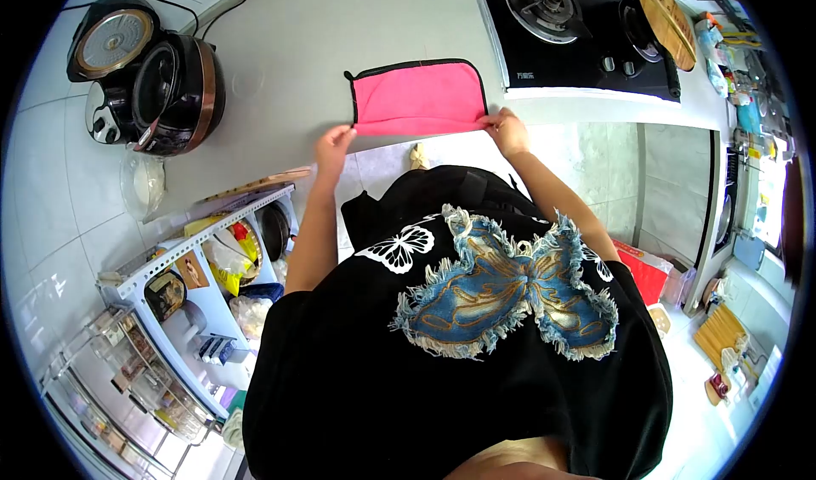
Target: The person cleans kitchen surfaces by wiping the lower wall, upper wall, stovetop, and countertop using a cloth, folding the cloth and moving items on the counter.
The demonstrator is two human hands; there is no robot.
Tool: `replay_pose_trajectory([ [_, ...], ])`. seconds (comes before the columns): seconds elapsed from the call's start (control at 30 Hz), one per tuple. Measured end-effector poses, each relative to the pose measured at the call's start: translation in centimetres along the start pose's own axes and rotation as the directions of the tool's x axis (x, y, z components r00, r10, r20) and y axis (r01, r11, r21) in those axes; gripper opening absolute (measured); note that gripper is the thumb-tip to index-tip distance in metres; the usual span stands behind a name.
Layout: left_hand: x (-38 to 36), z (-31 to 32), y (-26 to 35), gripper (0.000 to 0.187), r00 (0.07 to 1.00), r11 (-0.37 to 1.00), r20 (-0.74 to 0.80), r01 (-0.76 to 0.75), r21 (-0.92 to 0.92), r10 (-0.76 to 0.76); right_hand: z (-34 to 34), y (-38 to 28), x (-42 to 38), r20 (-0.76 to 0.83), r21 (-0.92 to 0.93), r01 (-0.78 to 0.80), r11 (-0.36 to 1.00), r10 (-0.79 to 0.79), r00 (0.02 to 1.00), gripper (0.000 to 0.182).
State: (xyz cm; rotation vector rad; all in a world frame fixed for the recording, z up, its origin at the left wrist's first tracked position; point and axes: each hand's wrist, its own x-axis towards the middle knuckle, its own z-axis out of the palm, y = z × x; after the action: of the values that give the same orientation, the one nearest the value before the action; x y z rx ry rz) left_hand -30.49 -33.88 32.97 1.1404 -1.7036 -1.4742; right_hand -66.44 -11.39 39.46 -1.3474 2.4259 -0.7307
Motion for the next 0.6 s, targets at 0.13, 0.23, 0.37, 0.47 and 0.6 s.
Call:
replay_pose_trajectory([
  [0.13,-0.3,2.8,1.1,0.020,0.989,0.958,0.070,0.144,-0.249,-0.131,0.3,1.4,-0.2,0.134,0.151,-0.104,0.983,0.084,0.987,0.030],
  [0.23,1.6,4.1,5.6,0.016,0.994,0.998,0.100,-0.054,0.016,0.053,0.5,2.6,-0.6,0.130,0.156,-0.057,0.986,0.037,0.991,0.033],
  [0.37,3.5,9.4,13.8,0.016,0.794,0.697,0.350,-0.605,0.385,0.496,0.4,2.6,-1.2,0.185,0.276,-0.207,0.939,0.160,0.970,0.039],
  [0.47,3.4,15.3,15.5,0.013,0.761,0.788,0.588,-0.528,0.317,0.274,0.6,3.2,-1.7,0.188,0.269,-0.381,0.885,0.339,0.922,0.042],
  [0.6,1.6,18.7,14.7,0.027,0.565,0.660,0.775,-0.701,0.269,0.284,-0.1,3.1,-2.6,0.253,0.286,-0.481,0.829,0.419,0.872,0.044],
])
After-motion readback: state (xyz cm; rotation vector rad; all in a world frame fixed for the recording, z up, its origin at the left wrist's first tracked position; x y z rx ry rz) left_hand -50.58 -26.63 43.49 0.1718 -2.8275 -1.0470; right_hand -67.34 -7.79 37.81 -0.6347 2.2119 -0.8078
